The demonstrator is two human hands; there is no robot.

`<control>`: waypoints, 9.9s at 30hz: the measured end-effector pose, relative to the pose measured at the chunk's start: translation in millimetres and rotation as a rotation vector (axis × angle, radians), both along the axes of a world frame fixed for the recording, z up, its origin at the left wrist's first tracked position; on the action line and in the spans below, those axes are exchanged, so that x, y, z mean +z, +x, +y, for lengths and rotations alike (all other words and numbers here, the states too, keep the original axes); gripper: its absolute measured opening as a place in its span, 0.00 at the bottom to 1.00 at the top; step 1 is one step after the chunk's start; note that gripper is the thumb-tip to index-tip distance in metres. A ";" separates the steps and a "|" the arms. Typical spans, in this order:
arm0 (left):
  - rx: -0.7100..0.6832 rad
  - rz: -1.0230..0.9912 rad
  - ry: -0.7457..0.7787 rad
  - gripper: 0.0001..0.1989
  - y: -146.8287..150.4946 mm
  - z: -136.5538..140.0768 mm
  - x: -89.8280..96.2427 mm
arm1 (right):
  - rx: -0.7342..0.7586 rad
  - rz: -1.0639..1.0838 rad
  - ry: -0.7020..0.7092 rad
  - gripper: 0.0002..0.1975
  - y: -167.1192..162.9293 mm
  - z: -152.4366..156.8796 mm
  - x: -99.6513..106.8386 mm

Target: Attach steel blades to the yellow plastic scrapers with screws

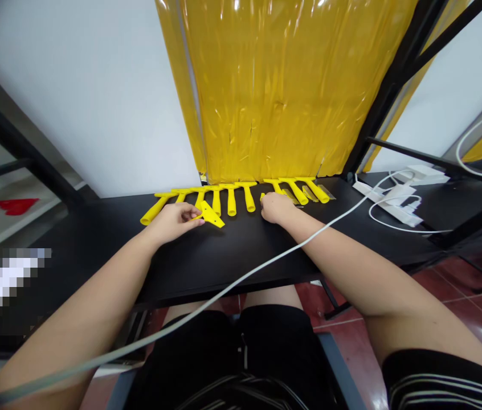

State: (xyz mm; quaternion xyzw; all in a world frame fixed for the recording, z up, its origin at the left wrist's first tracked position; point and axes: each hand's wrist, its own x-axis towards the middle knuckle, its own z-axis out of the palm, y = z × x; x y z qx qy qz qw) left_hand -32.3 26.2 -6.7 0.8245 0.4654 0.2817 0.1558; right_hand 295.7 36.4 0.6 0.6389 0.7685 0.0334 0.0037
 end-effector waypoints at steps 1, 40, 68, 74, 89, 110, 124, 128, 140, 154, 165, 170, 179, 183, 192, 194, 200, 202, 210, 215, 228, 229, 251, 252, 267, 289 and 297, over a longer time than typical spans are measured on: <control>-0.002 -0.003 -0.001 0.19 0.2 -0.6 0.5 | -0.016 -0.004 -0.008 0.15 -0.1 4.8 0.3; 0.031 -1.149 -0.411 0.20 57.3 -9.6 3.3 | 0.567 0.658 0.127 0.22 -69.8 -43.8 6.4; 0.056 -0.481 -0.051 0.09 22.5 14.2 -6.1 | -0.359 0.256 0.149 0.23 -7.6 27.0 -0.5; 0.046 -0.442 -0.030 0.08 21.5 13.8 -7.2 | -0.343 0.221 0.166 0.24 -7.4 40.7 -7.7; 0.031 -0.402 -0.029 0.08 21.8 13.4 -6.4 | -0.280 0.199 0.267 0.23 -11.4 31.8 -8.7; -0.048 -0.382 -0.069 0.07 25.4 3.2 1.3 | -0.129 0.345 0.415 0.14 -39.8 3.3 3.8; -0.013 -1.188 -0.713 0.11 49.1 -12.9 16.4 | 0.978 0.304 0.636 0.15 -78.9 -45.6 -6.3; 0.058 -1.171 -0.757 0.08 42.7 -14.2 24.4 | 1.026 0.443 0.514 0.11 -77.6 -42.5 8.9; -0.289 -0.108 -0.433 0.17 30.3 -21.4 10.8 | 0.525 1.375 0.124 0.20 -45.5 11.4 24.0; -0.346 -0.021 -0.322 0.16 36.9 -15.9 -2.8 | 0.503 1.519 0.046 0.23 -57.7 -3.2 -0.1; -0.310 0.030 -0.361 0.16 37.7 -15.8 -3.4 | 0.521 1.519 0.025 0.23 -62.8 -6.4 -3.7; -0.333 0.027 -0.346 0.16 37.3 -14.6 -3.3 | 0.550 1.505 0.048 0.22 -66.7 -11.5 -4.1; -0.350 0.094 -0.357 0.20 37.3 -13.4 -2.6 | 0.598 1.538 -0.263 0.20 -58.7 -1.4 -6.4; -0.352 0.107 -0.363 0.20 37.7 -13.4 -1.9 | 0.586 1.554 -0.357 0.20 -48.8 6.0 -7.7; -0.392 0.091 -0.428 0.21 36.2 -12.5 -0.6 | 0.653 1.685 -0.506 0.23 -51.2 4.6 -10.3; -0.388 0.080 -0.444 0.21 36.2 -12.2 -1.3 | 0.681 1.754 -0.498 0.23 -58.7 1.5 -13.3; -0.387 0.053 -0.470 0.20 36.4 -11.3 -3.0 | 0.656 1.819 -0.233 0.22 -81.6 -2.3 -22.9; -0.386 0.051 -0.459 0.20 36.1 -10.9 -3.7 | 0.602 1.851 -0.108 0.21 -84.1 -1.2 -22.5; -0.382 0.047 -0.463 0.20 36.7 -10.6 -4.0 | 0.545 1.936 -0.404 0.16 -74.5 -6.3 -7.1; -0.370 0.069 -0.435 0.21 36.6 -8.7 -5.0 | 0.541 2.131 -0.575 0.09 -86.4 -19.1 -3.9; -0.386 0.058 -0.438 0.21 36.4 -8.5 -4.5 | 0.438 2.047 -0.531 0.14 -82.8 -14.7 -2.7; -0.387 0.058 -0.438 0.21 36.3 -8.3 -4.8 | 0.425 2.074 -0.536 0.14 -84.9 -16.5 -2.4; -0.370 0.059 -0.456 0.22 36.4 -10.9 -2.2 | 0.418 2.098 -0.592 0.15 -84.9 -11.5 -5.6; -0.372 0.059 -0.454 0.23 36.5 -10.7 -2.3 | 0.418 2.084 -0.630 0.15 -84.4 -11.3 -5.3; -0.374 0.044 -0.453 0.24 36.7 -9.3 -5.8 | 0.433 2.086 -0.678 0.17 -85.9 -14.0 -6.3; -0.376 0.057 -0.468 0.22 36.8 -10.7 -3.2 | 0.457 2.109 -0.610 0.16 -82.8 -7.7 -6.9; -0.367 0.035 -0.496 0.22 37.3 -10.8 -4.4 | 0.475 2.192 -0.553 0.19 -85.3 -13.3 -7.5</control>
